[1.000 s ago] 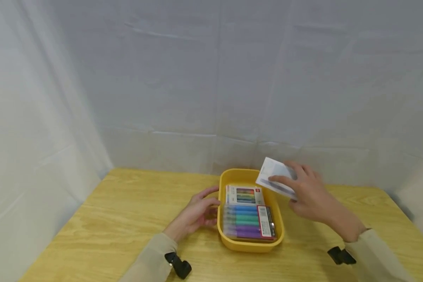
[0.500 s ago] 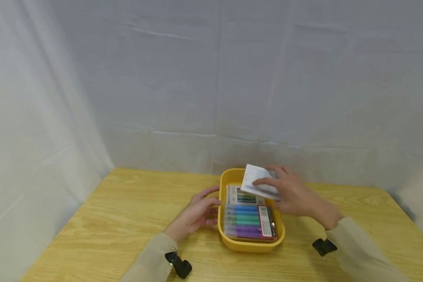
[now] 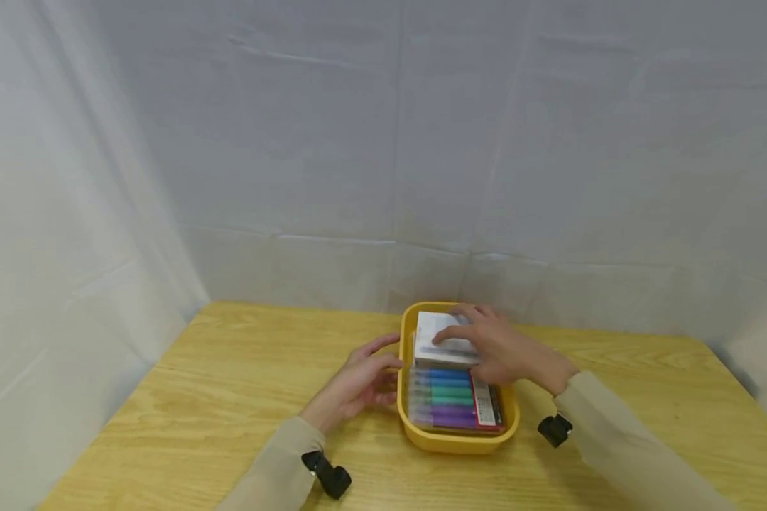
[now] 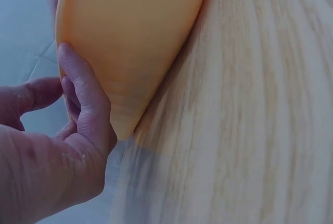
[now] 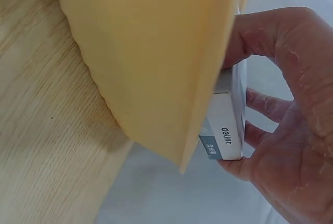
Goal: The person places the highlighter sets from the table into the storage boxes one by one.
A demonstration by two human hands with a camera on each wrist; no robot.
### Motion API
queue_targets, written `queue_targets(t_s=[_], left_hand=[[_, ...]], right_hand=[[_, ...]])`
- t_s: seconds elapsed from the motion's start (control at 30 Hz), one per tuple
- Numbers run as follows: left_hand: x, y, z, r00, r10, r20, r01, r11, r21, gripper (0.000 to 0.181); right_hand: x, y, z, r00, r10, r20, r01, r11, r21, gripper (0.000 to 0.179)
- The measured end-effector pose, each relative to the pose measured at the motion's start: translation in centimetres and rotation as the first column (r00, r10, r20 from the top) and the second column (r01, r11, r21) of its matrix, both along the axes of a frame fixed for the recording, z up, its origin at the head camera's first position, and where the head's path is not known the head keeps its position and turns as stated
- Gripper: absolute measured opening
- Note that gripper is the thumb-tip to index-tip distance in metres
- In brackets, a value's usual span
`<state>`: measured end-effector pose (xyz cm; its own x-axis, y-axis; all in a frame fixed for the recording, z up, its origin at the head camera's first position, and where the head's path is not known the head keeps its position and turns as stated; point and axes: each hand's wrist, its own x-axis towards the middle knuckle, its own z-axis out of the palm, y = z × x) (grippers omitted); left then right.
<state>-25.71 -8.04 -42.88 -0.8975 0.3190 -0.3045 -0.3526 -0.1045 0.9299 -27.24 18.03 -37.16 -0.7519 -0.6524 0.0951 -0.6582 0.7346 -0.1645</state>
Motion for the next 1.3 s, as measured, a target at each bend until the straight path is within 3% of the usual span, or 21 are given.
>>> queue_targets(t_s=[0.6,0.83,1.3], left_hand=[[0.0,-1.1,0.7,1.000,0.002,0.002,-0.002,0.999,-0.038,0.058],[0.2,-1.5,0.8,1.000,0.007,0.009,-0.007,0.999,-0.039,0.058],[0.3,-1.3,0.7,1.000,0.001,0.016,-0.001,0.999,-0.040,0.058]], right_hand=[[-2.9,-2.0,-0.5,0.984,-0.046,0.173,0.038,0.998,0.050,0.061],[-3.3,-2.1,-0.5,0.976,0.026,0.216,-0.033,0.999,0.027,0.063],[-3.5,-2.0,-0.5,0.953,0.009,0.303,-0.022,0.999,0.037,0.071]])
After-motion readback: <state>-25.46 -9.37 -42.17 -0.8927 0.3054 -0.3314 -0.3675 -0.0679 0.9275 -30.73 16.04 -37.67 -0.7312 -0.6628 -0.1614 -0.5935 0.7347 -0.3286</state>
